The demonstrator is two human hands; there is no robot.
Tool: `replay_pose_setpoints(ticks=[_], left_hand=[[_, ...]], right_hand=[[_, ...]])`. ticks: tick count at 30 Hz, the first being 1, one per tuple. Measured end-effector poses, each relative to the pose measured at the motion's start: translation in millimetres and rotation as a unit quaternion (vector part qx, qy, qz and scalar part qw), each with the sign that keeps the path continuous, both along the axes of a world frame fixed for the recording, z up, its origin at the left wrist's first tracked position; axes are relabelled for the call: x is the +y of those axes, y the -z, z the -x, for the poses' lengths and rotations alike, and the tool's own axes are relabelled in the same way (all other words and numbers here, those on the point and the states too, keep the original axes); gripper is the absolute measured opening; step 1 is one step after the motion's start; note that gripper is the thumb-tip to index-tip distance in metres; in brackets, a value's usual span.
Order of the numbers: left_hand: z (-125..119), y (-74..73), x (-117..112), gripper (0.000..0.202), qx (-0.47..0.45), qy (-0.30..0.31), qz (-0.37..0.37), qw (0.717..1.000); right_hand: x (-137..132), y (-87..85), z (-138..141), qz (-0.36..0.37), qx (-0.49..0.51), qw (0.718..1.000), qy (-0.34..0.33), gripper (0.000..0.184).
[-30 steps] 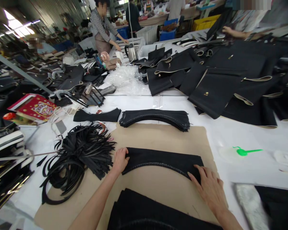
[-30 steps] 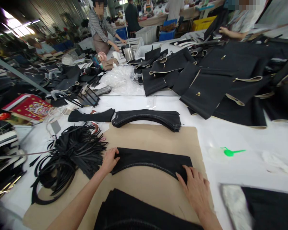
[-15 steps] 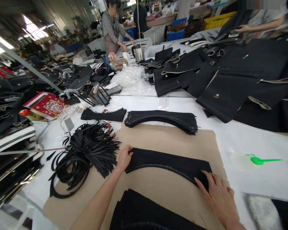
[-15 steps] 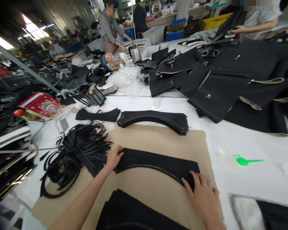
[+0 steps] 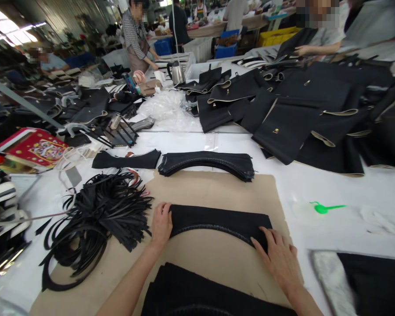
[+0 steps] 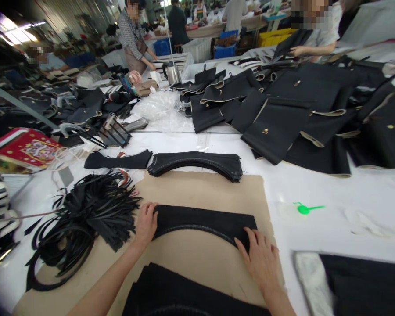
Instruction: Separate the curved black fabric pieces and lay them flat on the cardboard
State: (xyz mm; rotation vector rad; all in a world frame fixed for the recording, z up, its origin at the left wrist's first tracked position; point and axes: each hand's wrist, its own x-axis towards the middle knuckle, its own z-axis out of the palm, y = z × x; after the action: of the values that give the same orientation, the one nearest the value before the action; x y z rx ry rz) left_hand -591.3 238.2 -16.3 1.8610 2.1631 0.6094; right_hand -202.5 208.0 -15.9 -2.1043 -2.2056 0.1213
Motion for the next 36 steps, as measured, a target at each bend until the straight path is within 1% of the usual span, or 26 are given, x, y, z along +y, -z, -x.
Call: replay_pose_setpoints(ticks=[3, 4, 5, 8, 11, 13, 15, 17, 18, 20, 21, 22, 24, 26, 28, 29, 31, 33, 36], left_hand=[[-17.0, 4.3, -15.8, 0.028, 0.014, 0.117, 0.017, 0.993], [-20.7, 7.6, -20.4, 0.027, 0.027, 0.142, 0.022, 0.989], [-23.1, 11.4, -24.2, 0.028, 0.042, 0.155, 0.024, 0.987], [-23.7, 21.7, -30.1, 0.031, 0.073, 0.145, 0.021, 0.986], [-18.4, 26.0, -29.6, 0.031, 0.098, 0.117, 0.019, 0.988], [-14.8, 24.3, -28.8, 0.031, 0.101, 0.078, 0.014, 0.992], [-14.4, 19.2, -31.2, 0.030, 0.080, 0.042, 0.005, 0.996], [-20.0, 11.4, -41.1, 0.031, 0.049, 0.030, 0.002, 0.998], [-25.5, 7.0, -50.0, 0.030, 0.035, 0.040, 0.008, 0.999], [-41.1, -2.1, -76.2, 0.029, 0.013, 0.085, 0.035, 0.996], [-50.2, -6.7, -92.9, 0.027, 0.000, 0.123, 0.058, 0.991], [-59.2, -11.2, -111.0, 0.026, -0.015, 0.159, 0.080, 0.984], [-74.2, -18.6, -147.9, 0.026, -0.056, 0.228, 0.135, 0.963], [-82.0, -22.4, -179.3, 0.028, -0.068, 0.252, 0.176, 0.949], [-81.9, -22.5, -200.0, 0.029, -0.048, 0.261, 0.195, 0.944], [-79.9, -21.8, -205.9, 0.030, -0.030, 0.266, 0.197, 0.943], [-74.5, -20.6, -210.3, 0.030, -0.002, 0.273, 0.191, 0.943], [-70.1, -20.7, -208.7, 0.028, 0.011, 0.280, 0.184, 0.942], [-66.6, -23.1, -203.9, 0.024, 0.013, 0.305, 0.177, 0.936]], right_hand=[[-0.7, -3.9, -0.7, 0.005, -0.005, 1.000, -0.006, 0.051], [-1.0, -5.1, -1.7, 0.007, -0.006, 1.000, -0.012, 0.049], [-1.2, -6.2, -3.0, 0.008, -0.006, 1.000, -0.019, 0.047], [-1.5, -7.9, -8.3, 0.003, -0.006, 0.999, -0.036, 0.042], [-0.9, -8.4, -14.5, -0.014, -0.006, 1.000, -0.007, 0.041], [-1.2, -9.9, -18.8, -0.021, -0.007, 0.999, 0.026, 0.040], [-4.8, -14.1, -22.2, -0.023, -0.003, 0.998, 0.053, 0.039], [-14.4, -20.6, -22.3, -0.020, 0.016, 0.997, 0.069, 0.038], [-22.0, -24.1, -20.1, -0.013, 0.036, 0.997, 0.066, 0.038], [-42.8, -30.3, -9.6, 0.014, 0.083, 0.996, 0.034, 0.036], [-55.7, -32.7, -1.1, 0.037, 0.109, 0.993, 0.004, 0.034], [-69.9, -34.8, 9.3, 0.067, 0.135, 0.988, -0.034, 0.032], [-99.4, -37.9, 33.6, 0.132, 0.180, 0.968, -0.117, 0.027], [-125.1, -40.0, 58.3, 0.182, 0.206, 0.944, -0.183, 0.025], [-142.0, -41.1, 78.4, 0.196, 0.195, 0.935, -0.221, 0.025], [-146.6, -41.4, 85.9, 0.196, 0.177, 0.936, -0.234, 0.025], [-149.3, -41.5, 95.3, 0.195, 0.139, 0.936, -0.257, 0.024], [-147.1, -41.0, 98.5, 0.197, 0.116, 0.932, -0.281, 0.021], [-142.0, -39.8, 97.7, 0.198, 0.109, 0.925, -0.304, 0.017]])
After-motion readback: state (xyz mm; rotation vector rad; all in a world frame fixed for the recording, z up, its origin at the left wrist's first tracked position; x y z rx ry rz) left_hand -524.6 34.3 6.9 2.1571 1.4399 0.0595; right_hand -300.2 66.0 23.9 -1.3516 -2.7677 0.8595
